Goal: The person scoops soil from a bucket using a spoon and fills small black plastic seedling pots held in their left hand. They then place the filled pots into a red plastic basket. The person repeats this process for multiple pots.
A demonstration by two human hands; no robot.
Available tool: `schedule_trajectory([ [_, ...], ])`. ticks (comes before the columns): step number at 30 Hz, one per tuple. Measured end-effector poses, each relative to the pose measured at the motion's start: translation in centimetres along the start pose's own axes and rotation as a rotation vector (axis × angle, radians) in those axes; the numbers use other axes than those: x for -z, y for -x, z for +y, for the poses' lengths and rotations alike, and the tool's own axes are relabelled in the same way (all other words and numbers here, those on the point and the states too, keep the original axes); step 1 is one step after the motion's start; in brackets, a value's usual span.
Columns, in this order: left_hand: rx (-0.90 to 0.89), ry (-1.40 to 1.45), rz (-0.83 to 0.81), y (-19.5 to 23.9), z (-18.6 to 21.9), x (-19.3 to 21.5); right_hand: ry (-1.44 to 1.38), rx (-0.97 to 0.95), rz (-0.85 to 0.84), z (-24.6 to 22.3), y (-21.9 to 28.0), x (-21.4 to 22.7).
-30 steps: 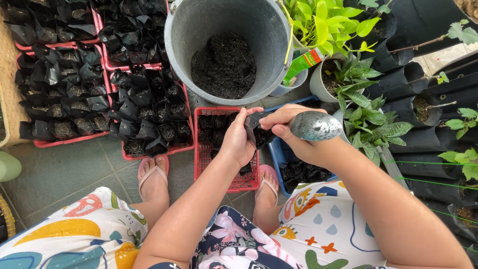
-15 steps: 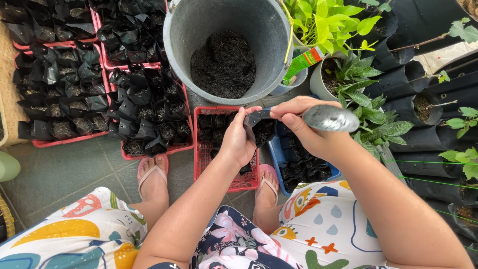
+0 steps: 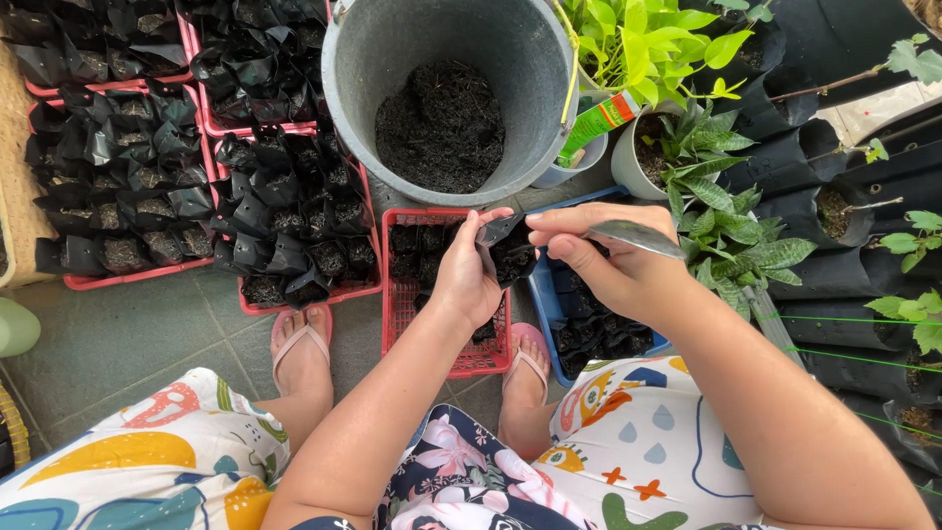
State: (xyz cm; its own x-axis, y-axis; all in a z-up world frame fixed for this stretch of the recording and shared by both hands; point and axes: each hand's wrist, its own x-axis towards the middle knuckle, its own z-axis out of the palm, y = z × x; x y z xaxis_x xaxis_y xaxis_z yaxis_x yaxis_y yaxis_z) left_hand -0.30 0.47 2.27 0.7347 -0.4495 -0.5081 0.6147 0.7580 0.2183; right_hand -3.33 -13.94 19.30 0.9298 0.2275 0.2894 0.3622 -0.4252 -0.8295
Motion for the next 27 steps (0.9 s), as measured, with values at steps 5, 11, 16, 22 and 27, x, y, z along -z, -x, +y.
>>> schedule_trajectory([
  [5, 0.005, -0.006, 0.022, -1.1, -0.6, 0.9, 0.015, 0.065, -0.002, -0.7, -0.3, -0.3],
  [11, 0.003, -0.038, 0.038, -1.1, -1.0, 1.0, 0.009, 0.085, -0.070, -0.4, -0.1, -1.7],
  [16, 0.029, -0.043, 0.061, -1.0, -0.6, 0.6, 0.086, 0.038, -0.039, 2.1, -0.1, -1.3],
  [22, 0.034, -0.096, 0.069, -1.4, -0.4, 1.0, -0.019, -0.095, 0.026, 2.8, -0.1, 0.2],
  [27, 0.035, -0.127, 0.090, 0.4, 0.3, -0.9, 0.128, 0.103, 0.024, -0.1, -0.7, -1.4],
])
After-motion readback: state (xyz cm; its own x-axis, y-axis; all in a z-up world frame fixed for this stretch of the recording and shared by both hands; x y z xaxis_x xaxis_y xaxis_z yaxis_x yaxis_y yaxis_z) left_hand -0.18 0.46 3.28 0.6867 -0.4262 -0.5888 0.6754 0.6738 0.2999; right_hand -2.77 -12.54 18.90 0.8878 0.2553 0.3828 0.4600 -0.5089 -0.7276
